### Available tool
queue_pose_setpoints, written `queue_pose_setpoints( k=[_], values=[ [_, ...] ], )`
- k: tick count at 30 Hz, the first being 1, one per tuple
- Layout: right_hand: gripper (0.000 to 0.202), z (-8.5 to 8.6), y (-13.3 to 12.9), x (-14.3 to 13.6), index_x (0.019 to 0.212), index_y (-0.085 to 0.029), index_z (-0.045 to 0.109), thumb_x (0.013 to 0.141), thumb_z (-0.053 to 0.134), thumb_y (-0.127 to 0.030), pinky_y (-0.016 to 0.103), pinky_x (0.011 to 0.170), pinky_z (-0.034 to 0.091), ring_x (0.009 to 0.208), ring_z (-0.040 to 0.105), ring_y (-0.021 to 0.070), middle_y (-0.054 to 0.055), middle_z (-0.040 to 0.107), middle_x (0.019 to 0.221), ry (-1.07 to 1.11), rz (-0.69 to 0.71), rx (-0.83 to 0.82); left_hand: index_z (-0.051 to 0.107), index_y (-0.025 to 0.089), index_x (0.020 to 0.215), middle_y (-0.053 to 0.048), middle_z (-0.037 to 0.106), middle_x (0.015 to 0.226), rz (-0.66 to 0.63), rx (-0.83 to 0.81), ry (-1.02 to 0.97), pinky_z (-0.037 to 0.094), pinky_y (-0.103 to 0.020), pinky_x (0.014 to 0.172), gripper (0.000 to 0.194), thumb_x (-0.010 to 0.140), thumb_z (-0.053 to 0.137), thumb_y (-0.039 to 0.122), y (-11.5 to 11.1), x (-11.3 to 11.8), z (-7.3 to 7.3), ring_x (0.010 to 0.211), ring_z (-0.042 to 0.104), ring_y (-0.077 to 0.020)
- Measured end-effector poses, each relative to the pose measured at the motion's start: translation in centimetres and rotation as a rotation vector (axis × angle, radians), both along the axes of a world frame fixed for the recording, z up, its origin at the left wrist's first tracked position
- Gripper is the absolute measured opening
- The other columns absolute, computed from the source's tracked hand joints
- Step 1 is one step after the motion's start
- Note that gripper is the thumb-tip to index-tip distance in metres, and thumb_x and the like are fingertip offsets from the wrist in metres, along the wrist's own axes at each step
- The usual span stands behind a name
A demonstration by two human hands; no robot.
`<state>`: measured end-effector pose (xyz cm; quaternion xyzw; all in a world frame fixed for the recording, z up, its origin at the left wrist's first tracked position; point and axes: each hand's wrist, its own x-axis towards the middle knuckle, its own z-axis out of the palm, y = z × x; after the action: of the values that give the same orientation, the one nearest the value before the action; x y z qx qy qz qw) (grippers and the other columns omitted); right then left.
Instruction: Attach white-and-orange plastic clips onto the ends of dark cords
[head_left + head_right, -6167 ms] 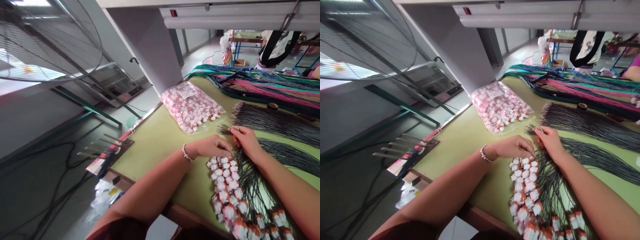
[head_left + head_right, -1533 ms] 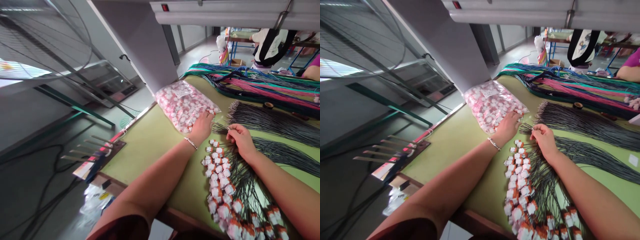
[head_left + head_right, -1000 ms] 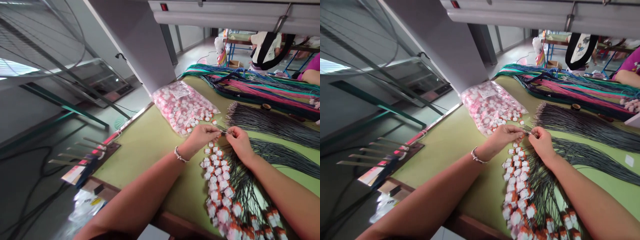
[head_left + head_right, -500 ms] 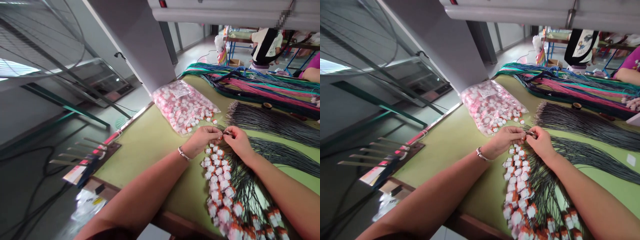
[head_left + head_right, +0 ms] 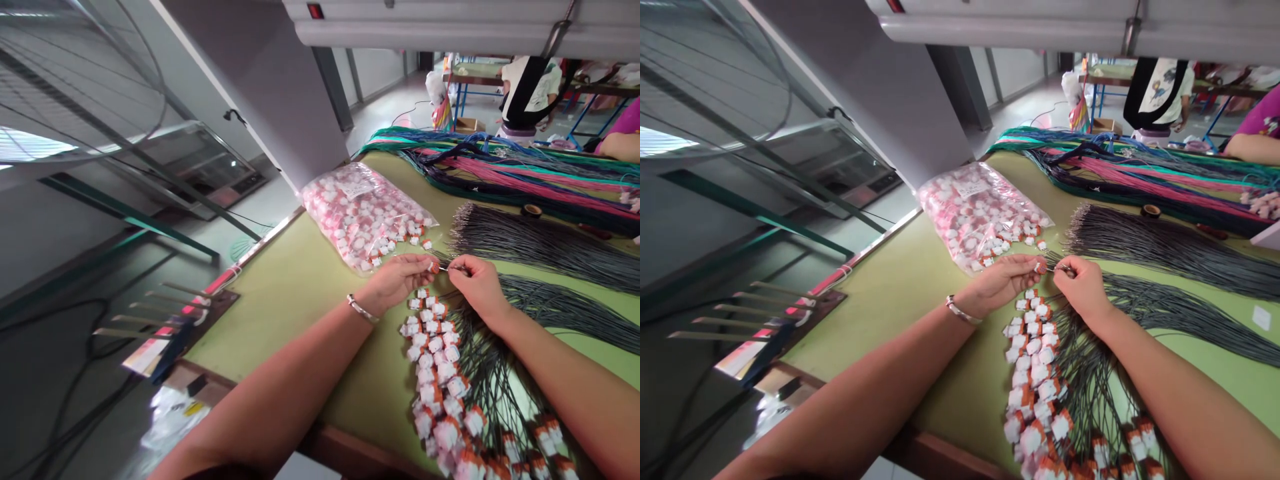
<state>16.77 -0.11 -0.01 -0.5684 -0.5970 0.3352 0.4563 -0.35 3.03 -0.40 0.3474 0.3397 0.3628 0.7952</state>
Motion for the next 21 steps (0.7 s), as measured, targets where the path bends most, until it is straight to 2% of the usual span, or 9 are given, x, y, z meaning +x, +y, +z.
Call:
queue_pose_setpoints(
  k=[6, 12, 16, 21],
  values=[
    [0.010, -0.4, -0.2, 0.1, 0.061, -0.020, 0.057, 0.066, 0.050, -0.025, 0.025, 0.051, 0.033, 0.050, 0.043, 0.0118, -0.002, 0.052, 0.052, -0.125, 0.001, 0.047, 0.071, 0.010, 0.079, -0.002, 0.066, 0.067, 0.003, 0.036, 0.052, 0.047, -0.016, 0.058, 0.019, 0.067, 0.079, 0.021, -0.3, 0.1, 0.2, 0.059, 0.060, -0.0064],
    [0.006, -1.0, -0.1, 0.3, 0.068, -0.021, 0.058, 0.067, 0.052, -0.023, 0.026, 0.054, 0.035, 0.051, 0.046, 0.0131, -0.002, 0.056, 0.055, -0.292, 0.009, 0.081, 0.069, 0.011, 0.076, -0.001, 0.066, 0.062, 0.049, 0.149, 0.157, 0.046, -0.019, 0.055, 0.023, 0.064, 0.082, 0.026, -0.4, 0.4, -0.1, 0.054, 0.056, -0.0063],
    [0.006, -1.2, 0.2, 0.3, 0.068, -0.021, 0.056, 0.067, 0.051, -0.024, 0.025, 0.052, 0.034, 0.050, 0.045, 0.0127, -0.002, 0.054, 0.054, -0.247, 0.042, 0.064, 0.069, 0.011, 0.076, -0.001, 0.065, 0.061, 0.054, 0.166, 0.167, 0.046, -0.021, 0.058, 0.022, 0.065, 0.081, 0.025, -0.4, 0.5, -0.2, 0.055, 0.057, -0.0070],
    [0.006, -1.0, 0.0, 0.2, 0.068, -0.021, 0.055, 0.066, 0.050, -0.024, 0.025, 0.050, 0.032, 0.048, 0.042, 0.0116, -0.003, 0.053, 0.053, -0.206, 0.090, 0.043, 0.068, 0.010, 0.074, -0.001, 0.065, 0.064, 0.009, 0.106, 0.130, 0.046, -0.020, 0.058, 0.022, 0.065, 0.082, 0.025, -0.5, 0.6, -0.1, 0.057, 0.059, -0.0068]
  ],
)
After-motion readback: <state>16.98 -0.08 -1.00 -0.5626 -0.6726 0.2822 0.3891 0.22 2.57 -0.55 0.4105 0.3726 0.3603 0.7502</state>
